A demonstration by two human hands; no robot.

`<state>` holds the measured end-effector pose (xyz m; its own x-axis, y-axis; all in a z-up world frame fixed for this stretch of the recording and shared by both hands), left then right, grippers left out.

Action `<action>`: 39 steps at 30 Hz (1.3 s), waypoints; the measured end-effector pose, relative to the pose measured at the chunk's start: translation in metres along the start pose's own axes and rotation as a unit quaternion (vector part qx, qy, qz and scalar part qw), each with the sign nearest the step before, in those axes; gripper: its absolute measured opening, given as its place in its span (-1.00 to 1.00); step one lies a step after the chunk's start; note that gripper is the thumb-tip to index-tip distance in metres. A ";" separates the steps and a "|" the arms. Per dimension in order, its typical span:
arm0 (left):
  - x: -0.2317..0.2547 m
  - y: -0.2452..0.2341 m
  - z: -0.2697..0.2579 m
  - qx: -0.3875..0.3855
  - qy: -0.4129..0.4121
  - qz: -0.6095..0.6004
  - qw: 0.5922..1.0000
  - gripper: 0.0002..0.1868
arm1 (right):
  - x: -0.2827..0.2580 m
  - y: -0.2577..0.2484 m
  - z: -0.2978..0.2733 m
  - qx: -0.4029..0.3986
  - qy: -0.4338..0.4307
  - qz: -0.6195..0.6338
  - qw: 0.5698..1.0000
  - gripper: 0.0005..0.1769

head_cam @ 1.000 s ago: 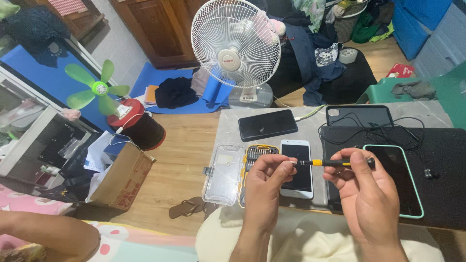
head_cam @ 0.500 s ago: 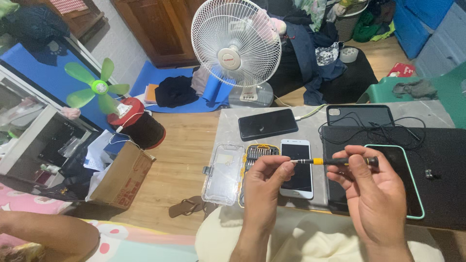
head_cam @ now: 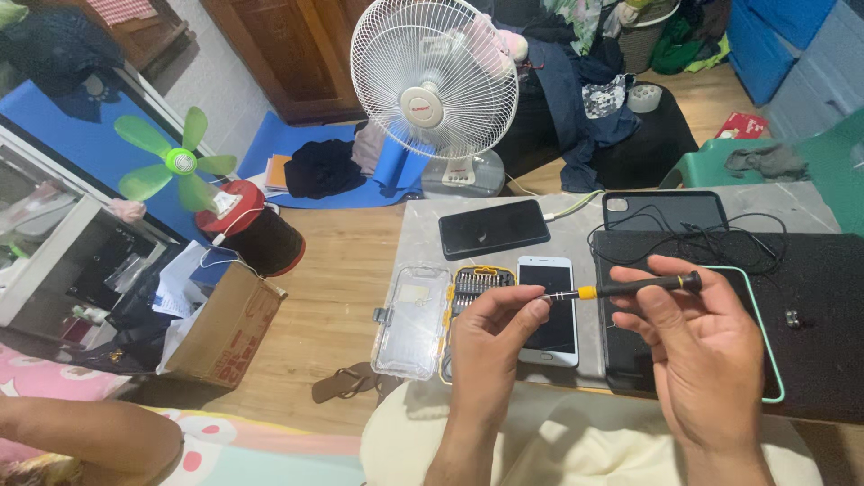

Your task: The person removes a mint-green case from a smartphone, then uses a screwdriver from a toolkit to unscrew and open the back of a white smartphone, exposing the battery and internal components.

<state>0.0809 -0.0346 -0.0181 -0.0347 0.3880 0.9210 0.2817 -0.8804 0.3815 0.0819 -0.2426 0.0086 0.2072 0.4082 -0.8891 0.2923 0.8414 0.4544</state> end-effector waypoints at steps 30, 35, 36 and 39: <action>-0.013 0.066 0.031 0.018 0.272 0.718 0.640 -0.05 | -0.048 0.001 0.005 0.017 -0.143 -0.086 0.986 -0.73; -0.017 0.076 0.031 0.025 0.303 0.723 0.620 -0.01 | -0.046 -0.003 0.006 0.021 -0.131 -0.090 0.987 -0.71; -0.018 0.077 0.031 0.022 0.299 0.718 0.628 0.00 | -0.046 -0.004 0.005 0.022 -0.128 -0.087 0.988 -0.71; -0.025 0.078 0.035 0.007 0.273 0.719 0.639 -0.03 | -0.045 -0.005 0.008 0.019 -0.126 -0.081 0.988 -0.71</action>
<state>0.1371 -0.1031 -0.0142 -0.0586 -0.9758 0.2108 0.4082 -0.2161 -0.8870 0.0783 -0.2676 0.0465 0.3800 0.1627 -0.9106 0.3747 0.8729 0.3124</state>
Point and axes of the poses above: each hand's wrist, its own z-axis towards the middle knuckle, its own y-axis out of the palm, x = y × z, the point moved 9 cm from there along z, towards the middle knuckle, and after that the axes turned 10 degrees about x, right-handed, at the moved point
